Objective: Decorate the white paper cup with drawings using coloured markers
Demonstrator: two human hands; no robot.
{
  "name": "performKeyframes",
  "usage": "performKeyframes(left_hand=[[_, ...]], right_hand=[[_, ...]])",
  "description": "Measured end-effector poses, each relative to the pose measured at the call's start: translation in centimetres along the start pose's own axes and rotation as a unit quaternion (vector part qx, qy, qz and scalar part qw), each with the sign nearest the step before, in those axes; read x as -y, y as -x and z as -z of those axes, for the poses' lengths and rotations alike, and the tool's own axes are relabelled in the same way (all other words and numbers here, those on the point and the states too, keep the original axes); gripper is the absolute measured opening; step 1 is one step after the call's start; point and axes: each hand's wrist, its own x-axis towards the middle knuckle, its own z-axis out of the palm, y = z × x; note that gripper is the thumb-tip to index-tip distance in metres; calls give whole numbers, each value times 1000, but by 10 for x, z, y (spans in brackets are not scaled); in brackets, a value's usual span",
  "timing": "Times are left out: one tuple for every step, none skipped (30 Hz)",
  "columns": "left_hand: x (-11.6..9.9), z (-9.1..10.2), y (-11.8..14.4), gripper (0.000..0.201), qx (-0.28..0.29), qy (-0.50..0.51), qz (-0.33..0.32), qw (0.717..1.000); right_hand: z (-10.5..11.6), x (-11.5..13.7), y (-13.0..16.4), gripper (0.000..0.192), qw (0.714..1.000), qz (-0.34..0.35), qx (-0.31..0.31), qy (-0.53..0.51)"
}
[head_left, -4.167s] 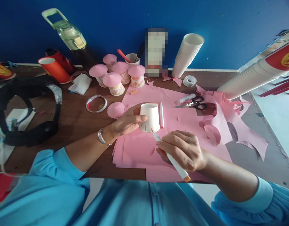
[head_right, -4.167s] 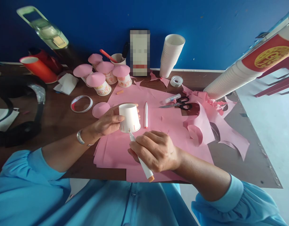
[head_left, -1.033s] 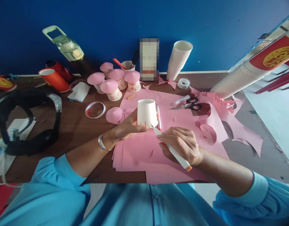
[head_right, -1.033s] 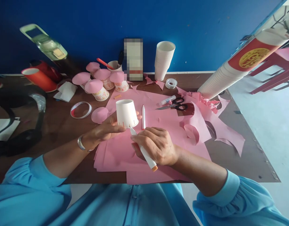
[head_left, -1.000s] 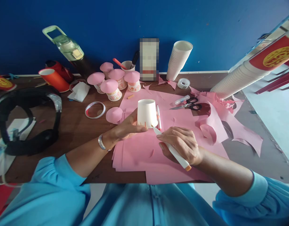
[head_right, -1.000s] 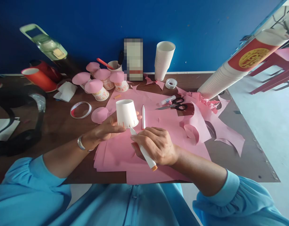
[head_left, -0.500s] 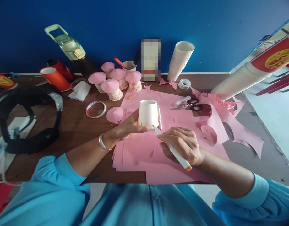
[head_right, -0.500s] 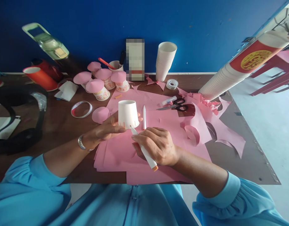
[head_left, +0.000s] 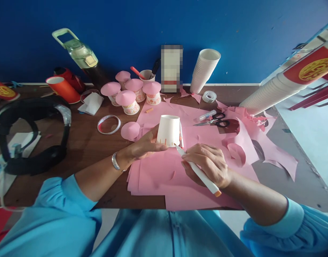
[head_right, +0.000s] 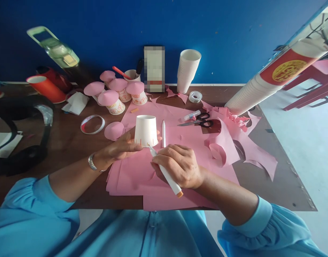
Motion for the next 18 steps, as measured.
performKeyframes(left_hand=[[1, 1, 0, 66, 0, 2, 0, 1000], [2, 1, 0, 65, -2, 3, 1, 1000], [3, 2, 0, 65, -6, 2, 4, 1000], [3, 2, -1, 65, -12, 0, 9, 1000], [4, 2, -1, 66, -19, -3, 15, 1000], [4, 2, -2, 68, -26, -6, 18, 999], [5, 2, -3, 69, -32, -11, 21, 999], [5, 2, -3, 71, -36, -18, 24, 999], [5, 2, -4, 71, -37, -25, 27, 999], [6, 2, -5, 72, -34, -33, 30, 998], [6, 2, -6, 72, -30, -40, 33, 998], [6, 2, -7, 72, -26, -45, 35, 998], [7, 2, -8, 72, -22, -50, 36, 998], [7, 2, -8, 73, -20, -54, 34, 998], [8, 3, -8, 74, -19, -60, 31, 998], [9, 3, -9, 74, -19, -68, 29, 997], [9, 3, -9, 73, -19, -75, 27, 997], [10, 4, -8, 72, -19, -81, 25, 996]], right_hand=[[0, -1, 1, 25, 1000, -2, 0, 1], [-1, -1, 1, 26, 1000, -4, -1, 3], [-1, -2, 1, 27, 1000, -6, -1, 7], [-1, -3, 1, 27, 1000, -9, -1, 11], [-1, -4, 1, 27, 1000, -13, -3, 16], [-1, -4, 1, 26, 1000, -17, -6, 20], [-1, -5, 1, 24, 1000, -20, -9, 22], [-1, -5, 0, 23, 999, -22, -11, 22], [-1, -5, 0, 23, 999, -24, -13, 20], [-2, -5, 0, 22, 999, -25, -15, 18], [-2, -5, 0, 21, 999, -26, -16, 17], [-3, -5, 0, 20, 999, -28, -17, 17], [-3, -5, 0, 19, 999, -30, -18, 18], [-3, -5, 0, 18, 999, -32, -18, 20], [-3, -5, 1, 18, 999, -32, -17, 21], [-3, -5, 1, 18, 999, -32, -15, 21], [-3, -5, 1, 18, 999, -30, -13, 21], [-3, -5, 1, 18, 999, -28, -10, 20]])
